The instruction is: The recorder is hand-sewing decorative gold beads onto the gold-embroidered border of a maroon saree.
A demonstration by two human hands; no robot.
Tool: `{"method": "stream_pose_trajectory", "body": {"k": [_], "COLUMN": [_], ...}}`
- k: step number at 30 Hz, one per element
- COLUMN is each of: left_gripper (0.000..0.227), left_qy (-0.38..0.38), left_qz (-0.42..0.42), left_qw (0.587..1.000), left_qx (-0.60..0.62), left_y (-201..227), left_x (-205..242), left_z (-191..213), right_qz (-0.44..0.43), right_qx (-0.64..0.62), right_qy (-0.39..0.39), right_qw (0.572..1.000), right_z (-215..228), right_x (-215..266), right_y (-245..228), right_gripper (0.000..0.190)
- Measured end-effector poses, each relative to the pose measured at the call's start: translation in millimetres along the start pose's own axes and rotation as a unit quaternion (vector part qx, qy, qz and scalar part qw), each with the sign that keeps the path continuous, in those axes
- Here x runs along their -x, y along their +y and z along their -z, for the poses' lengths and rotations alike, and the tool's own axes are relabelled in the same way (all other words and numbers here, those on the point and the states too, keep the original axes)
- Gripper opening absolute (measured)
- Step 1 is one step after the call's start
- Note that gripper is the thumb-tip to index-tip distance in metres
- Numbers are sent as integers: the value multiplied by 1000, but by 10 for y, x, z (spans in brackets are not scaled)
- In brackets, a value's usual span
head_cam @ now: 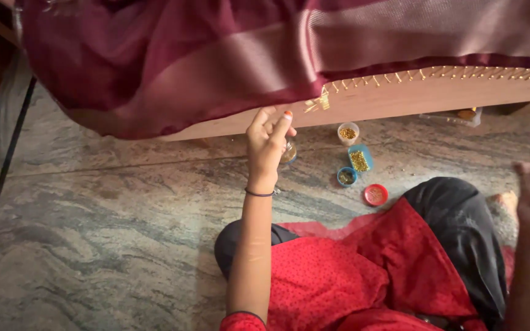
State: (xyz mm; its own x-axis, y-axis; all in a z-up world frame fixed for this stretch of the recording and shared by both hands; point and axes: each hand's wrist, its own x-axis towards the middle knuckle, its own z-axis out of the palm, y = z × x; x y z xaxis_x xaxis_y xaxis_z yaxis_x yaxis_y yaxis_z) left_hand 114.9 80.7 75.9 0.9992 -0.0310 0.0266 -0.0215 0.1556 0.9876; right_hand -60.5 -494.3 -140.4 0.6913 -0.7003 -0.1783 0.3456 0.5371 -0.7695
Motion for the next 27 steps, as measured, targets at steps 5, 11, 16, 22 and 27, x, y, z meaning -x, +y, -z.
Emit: {"method": "stream_pose_trajectory", "body": {"k": [5,11,16,22,27], "left_gripper": [27,33,30,50,56], "left_qy": [8,80,78,138,145], "left_qz": [0,28,-80,-136,-204], "left_qw": [1000,996,990,945,920], "left_qx": [12,15,-90,-263,-300], "left_y": [-68,-173,-391,-195,114], "left_x": [123,364,461,515,466], "left_z": [24,264,456,264,-4], "right_qz": [-15,-25,-76,-20,72], "right_qx": [38,23,-67,65,298], "right_qy": [25,23,56,32,145], "right_qw": [999,999,993,997,941], "right_z": [-688,-1183,-940,899,1021], "right_x": [441,503,344,-626,-17], "right_y": [269,349,438,1007,892], "right_gripper": [28,30,14,12,15]}}
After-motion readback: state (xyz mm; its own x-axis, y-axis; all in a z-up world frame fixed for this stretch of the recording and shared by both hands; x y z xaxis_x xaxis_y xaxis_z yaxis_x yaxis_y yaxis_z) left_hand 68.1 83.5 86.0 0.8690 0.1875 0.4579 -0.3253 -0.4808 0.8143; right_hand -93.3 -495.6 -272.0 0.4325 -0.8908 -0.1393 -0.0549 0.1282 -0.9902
